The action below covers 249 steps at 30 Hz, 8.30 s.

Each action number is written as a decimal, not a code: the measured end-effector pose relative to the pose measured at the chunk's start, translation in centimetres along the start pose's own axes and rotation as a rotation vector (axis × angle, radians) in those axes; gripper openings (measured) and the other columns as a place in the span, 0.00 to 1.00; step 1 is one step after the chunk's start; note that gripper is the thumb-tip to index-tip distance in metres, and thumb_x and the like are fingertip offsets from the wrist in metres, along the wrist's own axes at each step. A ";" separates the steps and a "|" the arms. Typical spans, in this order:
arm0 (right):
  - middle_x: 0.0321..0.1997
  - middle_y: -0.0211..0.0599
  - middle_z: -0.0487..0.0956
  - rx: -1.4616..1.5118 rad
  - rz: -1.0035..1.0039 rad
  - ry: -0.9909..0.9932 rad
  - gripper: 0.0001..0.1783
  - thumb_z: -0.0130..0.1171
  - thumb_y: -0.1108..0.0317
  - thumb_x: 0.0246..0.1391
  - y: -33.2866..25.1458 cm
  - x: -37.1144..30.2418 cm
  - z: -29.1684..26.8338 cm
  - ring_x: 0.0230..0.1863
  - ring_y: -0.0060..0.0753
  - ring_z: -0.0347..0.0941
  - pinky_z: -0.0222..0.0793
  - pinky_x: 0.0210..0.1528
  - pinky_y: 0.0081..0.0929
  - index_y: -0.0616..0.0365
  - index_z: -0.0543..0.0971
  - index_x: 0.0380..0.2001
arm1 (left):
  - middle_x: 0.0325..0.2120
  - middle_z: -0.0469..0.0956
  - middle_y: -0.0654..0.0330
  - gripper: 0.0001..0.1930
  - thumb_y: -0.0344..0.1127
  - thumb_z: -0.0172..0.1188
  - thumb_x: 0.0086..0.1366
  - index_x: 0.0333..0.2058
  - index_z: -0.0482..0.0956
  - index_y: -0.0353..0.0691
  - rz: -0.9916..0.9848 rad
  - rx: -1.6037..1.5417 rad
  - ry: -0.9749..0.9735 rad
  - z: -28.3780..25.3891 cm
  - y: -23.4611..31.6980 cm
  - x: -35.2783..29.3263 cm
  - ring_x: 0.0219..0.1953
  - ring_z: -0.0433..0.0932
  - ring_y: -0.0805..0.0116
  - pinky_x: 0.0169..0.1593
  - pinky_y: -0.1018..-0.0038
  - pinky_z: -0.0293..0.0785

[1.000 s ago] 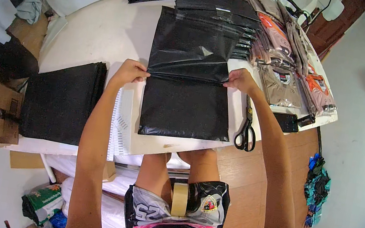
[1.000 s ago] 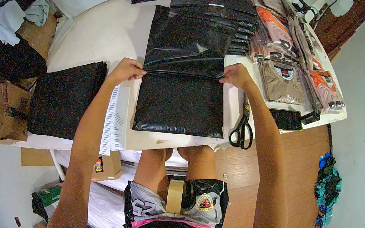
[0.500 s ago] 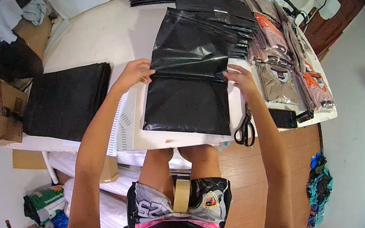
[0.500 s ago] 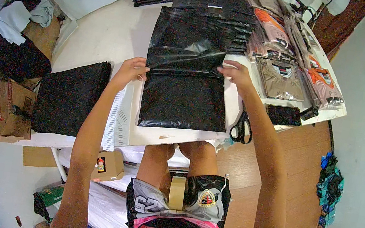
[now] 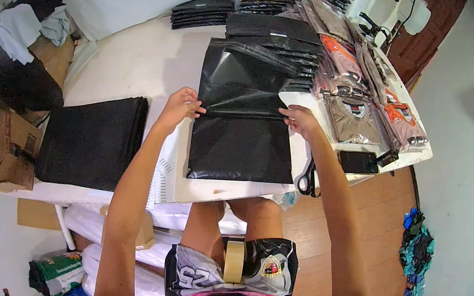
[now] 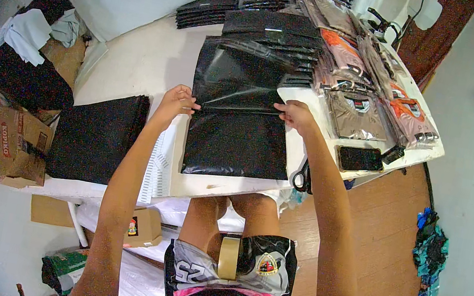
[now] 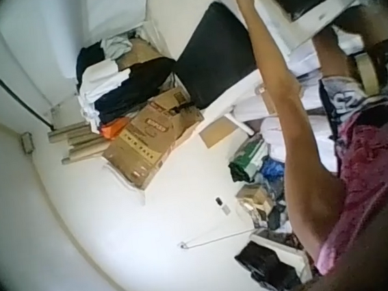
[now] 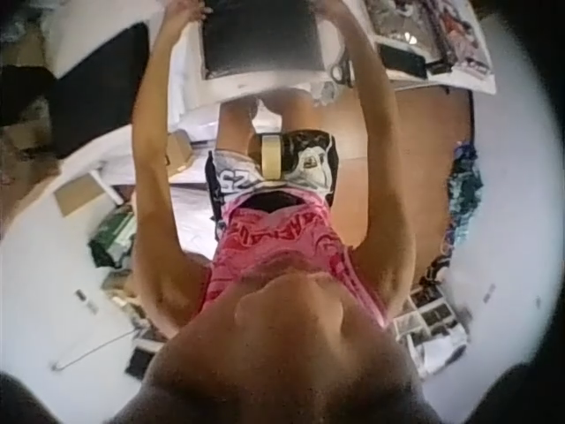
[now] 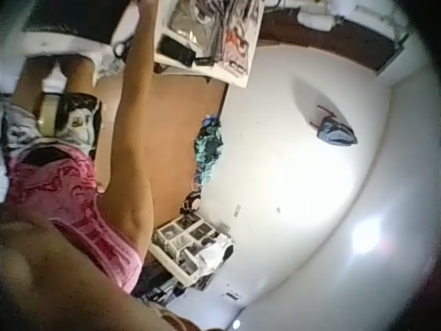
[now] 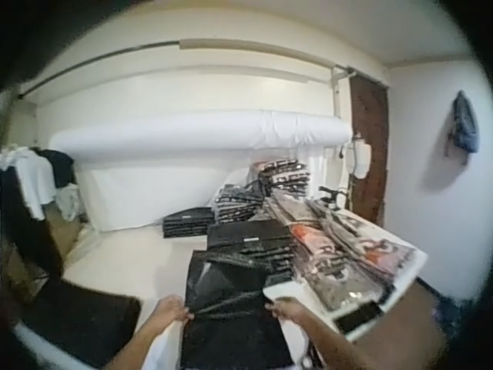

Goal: The recorder is placing folded shirts into black shipping bags and applying adhesive labels.

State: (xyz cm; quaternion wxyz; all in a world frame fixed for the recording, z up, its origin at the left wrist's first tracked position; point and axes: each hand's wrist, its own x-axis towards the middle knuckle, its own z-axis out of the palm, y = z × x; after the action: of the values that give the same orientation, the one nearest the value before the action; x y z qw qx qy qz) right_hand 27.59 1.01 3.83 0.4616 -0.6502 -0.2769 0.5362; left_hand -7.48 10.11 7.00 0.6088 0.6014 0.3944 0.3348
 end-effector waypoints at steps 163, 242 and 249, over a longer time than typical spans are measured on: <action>0.37 0.37 0.79 -0.749 -0.806 0.367 0.12 0.64 0.73 0.40 9.6 -19.2 0.8 0.30 0.37 0.77 0.73 0.35 0.31 0.57 0.82 0.34 | 0.31 0.76 0.57 0.11 0.31 0.65 0.56 0.39 0.82 0.38 0.273 0.801 0.433 6.0 -3.9 -18.4 0.28 0.74 0.67 0.33 0.71 0.72; 0.40 0.48 0.78 -0.497 -0.851 0.437 0.11 0.54 0.78 0.51 15.7 -26.6 4.9 0.41 0.49 0.75 0.69 0.45 0.33 0.63 0.77 0.40 | 0.44 0.77 0.51 0.12 0.27 0.56 0.62 0.45 0.76 0.34 0.353 0.422 0.507 11.4 -7.0 -25.7 0.46 0.76 0.57 0.51 0.67 0.70; 0.35 0.48 0.79 -0.390 -0.567 0.420 0.08 0.56 0.74 0.52 23.6 -28.1 7.5 0.38 0.46 0.76 0.70 0.42 0.32 0.62 0.78 0.37 | 0.42 0.79 0.49 0.17 0.34 0.58 0.64 0.48 0.73 0.29 -0.099 -0.084 0.385 15.0 -14.6 -29.1 0.45 0.77 0.64 0.50 0.72 0.70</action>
State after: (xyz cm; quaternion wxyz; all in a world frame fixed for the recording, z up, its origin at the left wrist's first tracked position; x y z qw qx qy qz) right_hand 9.67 -30.66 -4.96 0.5057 -0.7189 -0.4414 0.1807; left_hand -8.73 -23.31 -5.78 0.5627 0.4801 0.5182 0.4294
